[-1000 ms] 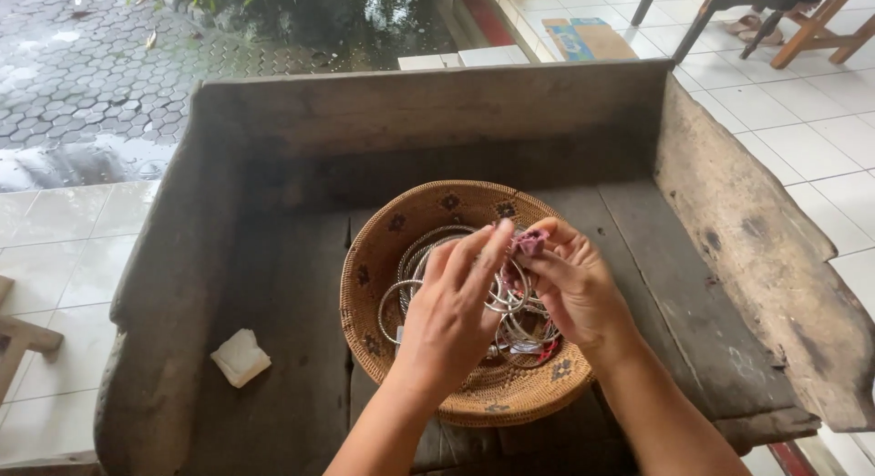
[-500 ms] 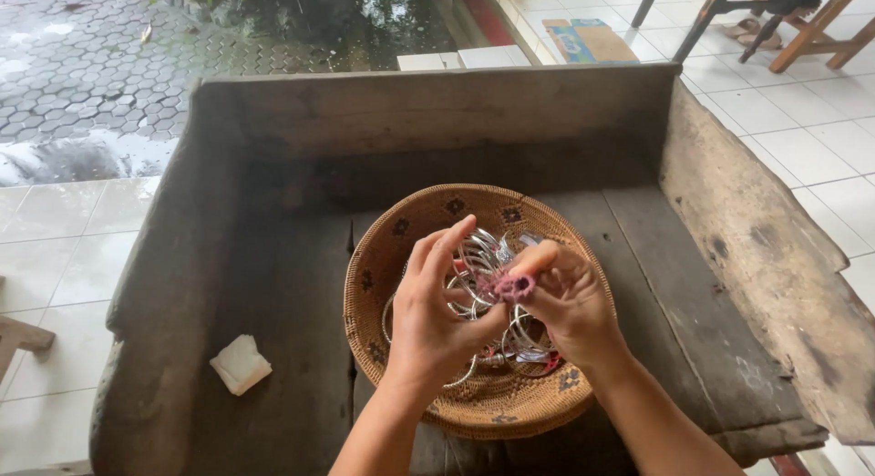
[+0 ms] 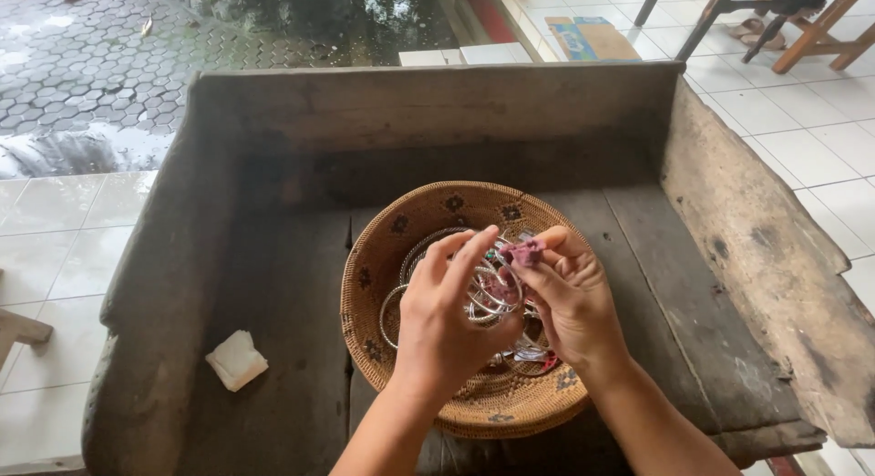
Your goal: The person is cleaning and polishing metal bracelets one by one using a small pink cloth and placing them back into a woven basket.
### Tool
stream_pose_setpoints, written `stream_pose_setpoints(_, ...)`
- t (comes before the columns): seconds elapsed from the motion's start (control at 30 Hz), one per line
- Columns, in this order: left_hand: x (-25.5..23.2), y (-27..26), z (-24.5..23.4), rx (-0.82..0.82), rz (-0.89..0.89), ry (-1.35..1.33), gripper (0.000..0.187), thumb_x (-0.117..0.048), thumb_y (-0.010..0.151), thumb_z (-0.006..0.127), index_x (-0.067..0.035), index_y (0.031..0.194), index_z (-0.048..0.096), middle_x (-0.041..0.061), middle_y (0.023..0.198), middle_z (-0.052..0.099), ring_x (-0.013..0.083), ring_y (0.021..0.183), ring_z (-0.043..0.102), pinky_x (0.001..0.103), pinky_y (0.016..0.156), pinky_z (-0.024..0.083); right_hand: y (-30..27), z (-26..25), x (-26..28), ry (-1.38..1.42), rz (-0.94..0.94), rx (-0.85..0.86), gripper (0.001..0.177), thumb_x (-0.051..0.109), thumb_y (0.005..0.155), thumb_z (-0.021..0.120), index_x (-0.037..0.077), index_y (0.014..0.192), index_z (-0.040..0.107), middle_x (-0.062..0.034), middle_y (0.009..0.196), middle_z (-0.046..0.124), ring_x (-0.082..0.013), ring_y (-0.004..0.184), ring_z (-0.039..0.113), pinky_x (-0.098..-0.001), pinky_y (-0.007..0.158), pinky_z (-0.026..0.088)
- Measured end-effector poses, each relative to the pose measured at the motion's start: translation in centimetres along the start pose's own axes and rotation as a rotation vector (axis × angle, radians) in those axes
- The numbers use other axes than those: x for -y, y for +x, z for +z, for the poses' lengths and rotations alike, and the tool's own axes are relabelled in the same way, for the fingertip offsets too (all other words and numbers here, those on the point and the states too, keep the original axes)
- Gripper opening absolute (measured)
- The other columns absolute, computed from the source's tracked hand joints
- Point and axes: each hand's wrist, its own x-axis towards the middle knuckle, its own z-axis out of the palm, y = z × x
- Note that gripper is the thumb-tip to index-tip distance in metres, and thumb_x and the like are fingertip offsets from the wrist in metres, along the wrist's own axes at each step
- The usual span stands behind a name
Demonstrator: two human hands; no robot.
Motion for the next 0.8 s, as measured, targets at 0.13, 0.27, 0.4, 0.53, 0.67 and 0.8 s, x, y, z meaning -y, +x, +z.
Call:
stream_pose_setpoints(0.13, -0.9, 1.0, -1.6, 0.050, -0.308, -0.201, 0.077, -0.024, 0.067, 0.082, -0.021, 0.140, 0.058, 0.003, 0.128, 0.062, 0.0108, 0.086, 0.067, 0.019, 0.053, 0.061, -0.5, 0.3, 0.5, -0.218, -0.125, 0.207, 0.009, 0.007, 0.094, 0.073, 0.012, 0.097, 0.065, -0.0021, 0.090, 0.074, -0.0122, 0.080, 0.072, -0.0250, 0.074, 0.065)
stream_pose_setpoints(0.27, -0.3, 1.0, -1.9, 0.016, -0.425, -0.651, 0.088, -0.012, 0.059, 0.088, -0.003, 0.141, 0.059, 0.033, 0.124, 0.063, 0.0484, 0.093, 0.072, 0.048, 0.065, 0.068, -0.6, -2.0, -1.1, -0.309, -0.180, 0.209, 0.010, 0.004, 0.087, 0.074, 0.003, 0.095, 0.068, -0.0215, 0.076, 0.078, -0.0176, 0.059, 0.070, -0.0296, 0.061, 0.059)
stream_pose_setpoints(0.4, -0.5, 1.0, -2.3, 0.244, -0.512, -0.811, 0.095, -0.013, 0.066, 0.089, -0.006, 0.151, 0.048, 0.038, 0.137, 0.051, 0.0555, 0.109, 0.066, 0.054, 0.084, 0.064, -0.2, -2.5, -1.7, -0.158, -0.166, 0.208, 0.014, 0.003, 0.086, 0.075, 0.000, 0.093, 0.064, -0.0209, 0.077, 0.076, -0.0181, 0.065, 0.072, -0.0321, 0.065, 0.060)
stream_pose_setpoints(0.53, 0.7, 1.1, -1.7, 0.225, -0.610, -0.918, 0.077, -0.026, 0.080, 0.081, -0.007, 0.149, 0.052, 0.033, 0.132, 0.058, 0.0462, 0.105, 0.069, 0.050, 0.081, 0.066, 0.3, -3.0, -0.3, -0.052, -0.158, 0.226, 0.013, 0.006, 0.090, 0.072, 0.001, 0.101, 0.066, -0.0220, 0.085, 0.076, -0.0228, 0.068, 0.072, -0.0353, 0.069, 0.061)
stream_pose_setpoints(0.67, 2.0, 0.5, -0.6, 0.223, -0.734, -1.132, 0.049, -0.032, 0.096, 0.063, 0.003, 0.131, 0.066, 0.023, 0.097, 0.068, 0.0313, 0.094, 0.070, 0.043, 0.068, 0.069, 1.2, -4.0, 0.9, -0.108, -0.195, 0.152, 0.015, 0.005, 0.092, 0.068, 0.002, 0.107, 0.066, -0.0194, 0.089, 0.074, -0.0190, 0.072, 0.071, -0.0356, 0.077, 0.062)
stream_pose_setpoints(0.8, 1.0, 1.0, -1.4, 0.251, -0.736, -1.224, 0.040, -0.024, 0.093, 0.069, 0.008, 0.116, 0.069, 0.017, 0.087, 0.068, 0.0253, 0.090, 0.070, 0.040, 0.074, 0.069, 2.0, -6.3, -1.2, -0.084, -0.135, 0.055, 0.018, 0.006, 0.092, 0.069, 0.001, 0.109, 0.066, -0.0238, 0.095, 0.075, -0.0258, 0.084, 0.075, -0.0391, 0.082, 0.063)
